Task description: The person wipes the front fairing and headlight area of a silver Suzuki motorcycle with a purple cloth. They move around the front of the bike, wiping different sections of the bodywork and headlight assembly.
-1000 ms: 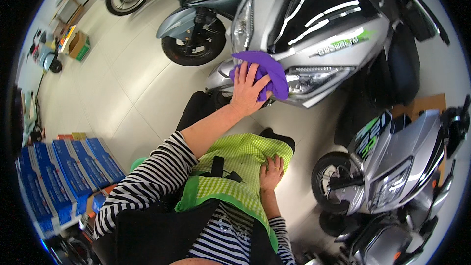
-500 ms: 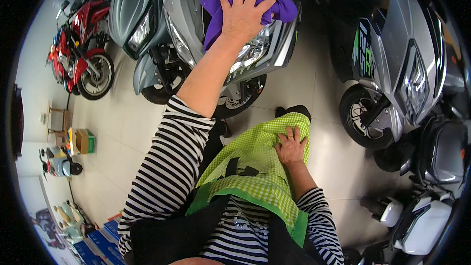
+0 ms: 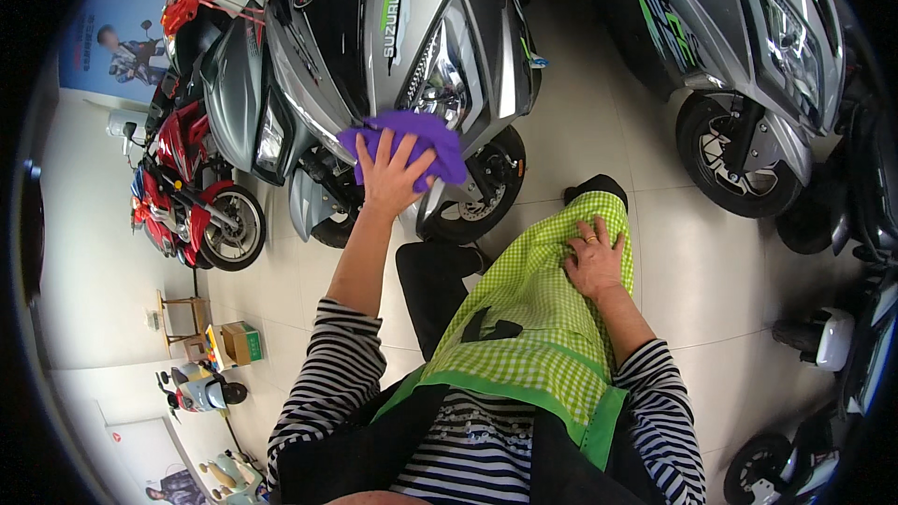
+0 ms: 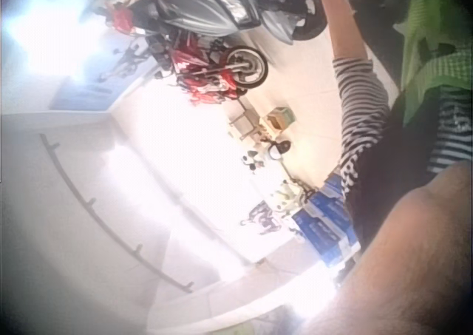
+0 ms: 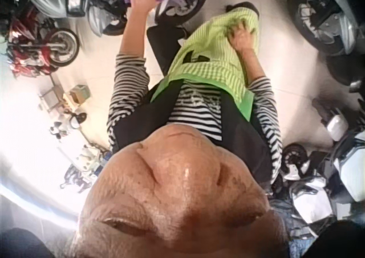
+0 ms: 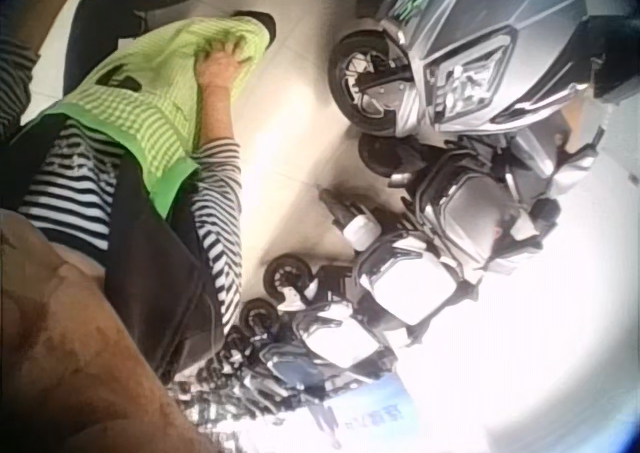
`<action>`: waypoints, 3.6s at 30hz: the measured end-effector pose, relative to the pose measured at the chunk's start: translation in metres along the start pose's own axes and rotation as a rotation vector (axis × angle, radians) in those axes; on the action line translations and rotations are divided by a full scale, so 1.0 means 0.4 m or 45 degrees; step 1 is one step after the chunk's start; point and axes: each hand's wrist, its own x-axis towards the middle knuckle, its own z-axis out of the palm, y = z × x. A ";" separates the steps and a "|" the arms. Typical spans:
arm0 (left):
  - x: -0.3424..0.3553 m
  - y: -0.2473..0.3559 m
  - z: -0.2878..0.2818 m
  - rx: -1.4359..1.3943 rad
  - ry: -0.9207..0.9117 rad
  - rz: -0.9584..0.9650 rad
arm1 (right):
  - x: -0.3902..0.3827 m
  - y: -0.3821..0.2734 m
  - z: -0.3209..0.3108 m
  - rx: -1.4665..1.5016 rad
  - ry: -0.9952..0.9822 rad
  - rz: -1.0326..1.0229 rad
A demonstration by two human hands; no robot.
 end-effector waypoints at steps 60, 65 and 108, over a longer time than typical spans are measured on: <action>0.140 -0.232 0.046 -0.093 0.893 -1.290 | 0.044 0.025 0.057 -0.051 0.097 -0.184; 0.047 -0.005 0.096 -0.131 0.859 -1.342 | 0.049 0.026 0.059 -0.101 0.054 -0.193; -0.597 0.303 0.103 -0.476 -0.726 -1.347 | 0.517 -0.738 -0.557 -0.876 1.220 -0.706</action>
